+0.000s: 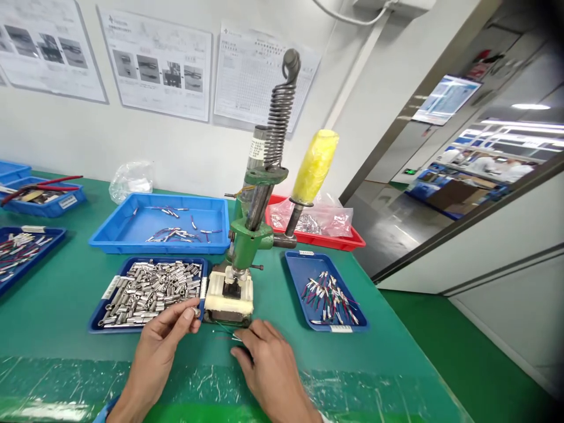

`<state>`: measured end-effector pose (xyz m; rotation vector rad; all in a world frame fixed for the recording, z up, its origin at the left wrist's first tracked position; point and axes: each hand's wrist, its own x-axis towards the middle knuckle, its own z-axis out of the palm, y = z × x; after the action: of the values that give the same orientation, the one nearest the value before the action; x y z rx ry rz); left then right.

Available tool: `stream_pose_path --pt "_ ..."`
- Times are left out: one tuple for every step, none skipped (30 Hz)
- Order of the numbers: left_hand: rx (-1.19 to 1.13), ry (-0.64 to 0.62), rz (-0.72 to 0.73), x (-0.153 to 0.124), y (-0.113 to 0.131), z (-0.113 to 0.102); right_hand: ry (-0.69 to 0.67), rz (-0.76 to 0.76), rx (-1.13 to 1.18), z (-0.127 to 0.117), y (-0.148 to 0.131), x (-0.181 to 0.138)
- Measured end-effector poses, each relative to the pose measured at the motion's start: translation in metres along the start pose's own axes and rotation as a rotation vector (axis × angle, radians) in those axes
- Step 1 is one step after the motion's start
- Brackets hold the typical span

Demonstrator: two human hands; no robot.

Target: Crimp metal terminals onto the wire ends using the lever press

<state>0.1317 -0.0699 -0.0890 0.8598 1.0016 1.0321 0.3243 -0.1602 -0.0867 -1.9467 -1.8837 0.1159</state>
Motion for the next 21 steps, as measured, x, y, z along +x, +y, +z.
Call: stream_pose_path --pt "-0.037 -0.009 -0.004 -0.001 0.0 0.0 0.011 -0.011 -0.049 0.005 -0.004 0.0" --pt "-0.092 -0.019 -0.021 -0.002 0.001 0.001 0.028 -0.029 -0.089 0.009 -0.006 0.001" --pt "-0.161 -0.024 -0.05 -0.003 0.004 0.002 0.047 -0.052 -0.115 0.013 -0.008 0.002" --pt "-0.236 -0.019 -0.089 -0.004 0.007 0.003 0.064 -0.078 -0.12 0.015 -0.009 0.002" --pt "-0.308 -0.005 -0.133 -0.006 0.01 0.005 0.076 -0.103 -0.1 0.016 -0.01 0.002" --pt "-0.37 0.019 -0.172 -0.008 0.014 0.006 0.083 -0.118 -0.052 0.015 -0.01 0.002" --pt "-0.417 0.048 -0.204 -0.009 0.018 0.007 0.087 -0.12 0.027 0.014 -0.011 0.002" --pt "-0.453 0.076 -0.222 -0.01 0.021 0.008 0.087 -0.106 0.133 0.011 -0.011 0.001" --pt "-0.477 0.101 -0.232 -0.011 0.024 0.009 0.089 -0.072 0.262 0.008 -0.012 0.0" --pt "-0.491 0.117 -0.238 -0.012 0.026 0.01 0.096 -0.018 0.402 0.005 -0.014 0.0" --pt "-0.498 0.124 -0.24 -0.012 0.028 0.011 0.11 0.045 0.539 0.002 -0.015 0.0" --pt "-0.496 0.123 -0.24 -0.012 0.028 0.011 0.127 0.104 0.661 -0.001 -0.017 0.0" --pt "-0.485 0.11 -0.235 -0.011 0.028 0.012 0.155 0.151 0.756 -0.002 -0.019 0.001" --pt "-0.464 0.088 -0.221 -0.011 0.028 0.013 0.195 0.186 0.816 -0.002 -0.02 0.003" --pt "-0.434 0.062 -0.196 -0.01 0.027 0.013 0.245 0.208 0.846 0.0 -0.022 0.006" --pt "-0.394 0.037 -0.161 -0.009 0.027 0.014 0.293 0.222 0.859 0.002 -0.023 0.009" --pt "-0.344 0.019 -0.124 -0.009 0.027 0.014 0.336 0.233 0.865 0.005 -0.024 0.013" --pt "-0.292 0.01 -0.089 -0.008 0.028 0.015 0.374 0.249 0.87 0.008 -0.024 0.016" --pt "-0.243 0.008 -0.059 -0.008 0.029 0.016 0.402 0.27 0.879 0.011 -0.025 0.02" --pt "-0.204 0.012 -0.035 -0.007 0.03 0.016 0.421 0.286 0.891 0.014 -0.025 0.024" --pt "-0.177 0.016 -0.022 -0.007 0.031 0.017 0.445 0.3 0.901 0.016 -0.026 0.027"
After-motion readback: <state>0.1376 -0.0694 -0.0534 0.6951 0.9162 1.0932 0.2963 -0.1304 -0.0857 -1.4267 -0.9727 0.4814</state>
